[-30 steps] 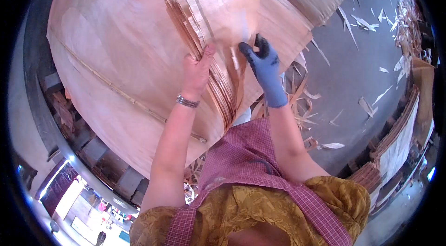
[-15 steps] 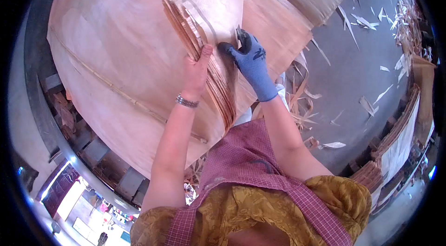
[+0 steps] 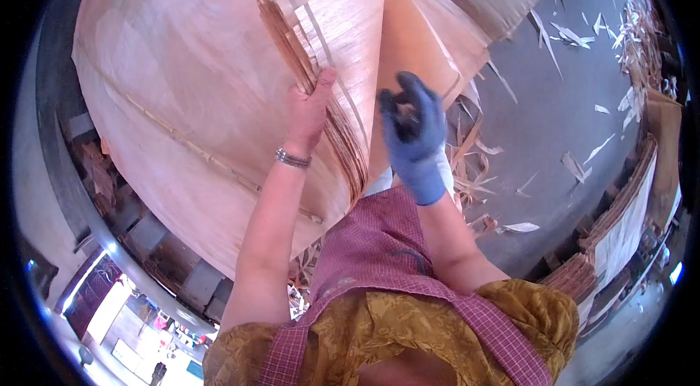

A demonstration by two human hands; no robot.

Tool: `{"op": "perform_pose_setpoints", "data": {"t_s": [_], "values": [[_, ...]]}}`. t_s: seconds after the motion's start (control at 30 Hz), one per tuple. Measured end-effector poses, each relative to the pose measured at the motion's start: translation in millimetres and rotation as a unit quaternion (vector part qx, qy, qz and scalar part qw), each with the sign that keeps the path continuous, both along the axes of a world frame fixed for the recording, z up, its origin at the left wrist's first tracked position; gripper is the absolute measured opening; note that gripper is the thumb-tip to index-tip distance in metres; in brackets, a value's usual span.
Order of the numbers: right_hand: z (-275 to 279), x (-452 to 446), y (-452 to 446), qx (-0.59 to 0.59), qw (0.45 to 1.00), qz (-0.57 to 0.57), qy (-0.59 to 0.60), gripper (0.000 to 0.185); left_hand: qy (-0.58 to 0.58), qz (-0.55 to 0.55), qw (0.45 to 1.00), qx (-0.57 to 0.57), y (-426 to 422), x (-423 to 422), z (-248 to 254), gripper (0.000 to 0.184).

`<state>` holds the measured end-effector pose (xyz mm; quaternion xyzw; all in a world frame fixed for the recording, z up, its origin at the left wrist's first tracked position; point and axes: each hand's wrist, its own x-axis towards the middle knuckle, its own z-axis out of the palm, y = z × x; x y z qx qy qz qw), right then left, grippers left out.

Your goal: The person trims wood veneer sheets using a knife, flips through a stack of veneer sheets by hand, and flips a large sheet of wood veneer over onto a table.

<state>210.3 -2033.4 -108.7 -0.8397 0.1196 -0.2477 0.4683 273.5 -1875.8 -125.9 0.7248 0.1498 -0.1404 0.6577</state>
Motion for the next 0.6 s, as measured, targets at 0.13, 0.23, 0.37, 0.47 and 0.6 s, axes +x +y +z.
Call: {"op": "perform_pose_setpoints", "data": {"t_s": [0.13, 0.23, 0.37, 0.47, 0.6], "values": [[-21.3, 38.6, 10.6, 0.049, 0.981, 0.031, 0.183, 0.064, -0.039, -0.02, 0.999, -0.005, 3.0, 1.2, -8.5, 0.031], [-61.4, 48.3, 5.7, 0.15, 0.969, 0.085, 0.177, 0.055, -0.011, 0.001, 1.0, -0.014, 5.3, 0.4, -6.1, 0.031], [-73.3, 39.1, 0.1, 0.278, 0.946, 0.058, 0.154, 0.048, -0.054, 0.021, 0.998, -0.023, -1.3, 0.3, -8.1, 0.031], [-49.9, 32.2, -4.0, 0.162, 0.978, -0.008, 0.128, 0.048, -0.032, 0.003, 0.999, -0.029, 2.4, -0.5, -9.4, 0.032], [5.6, -4.5, 3.3, -0.02, 1.0, -0.013, 0.004, 0.047, -0.005, 0.001, 1.0, -0.006, 2.4, -1.2, -6.1, 0.033]]}}
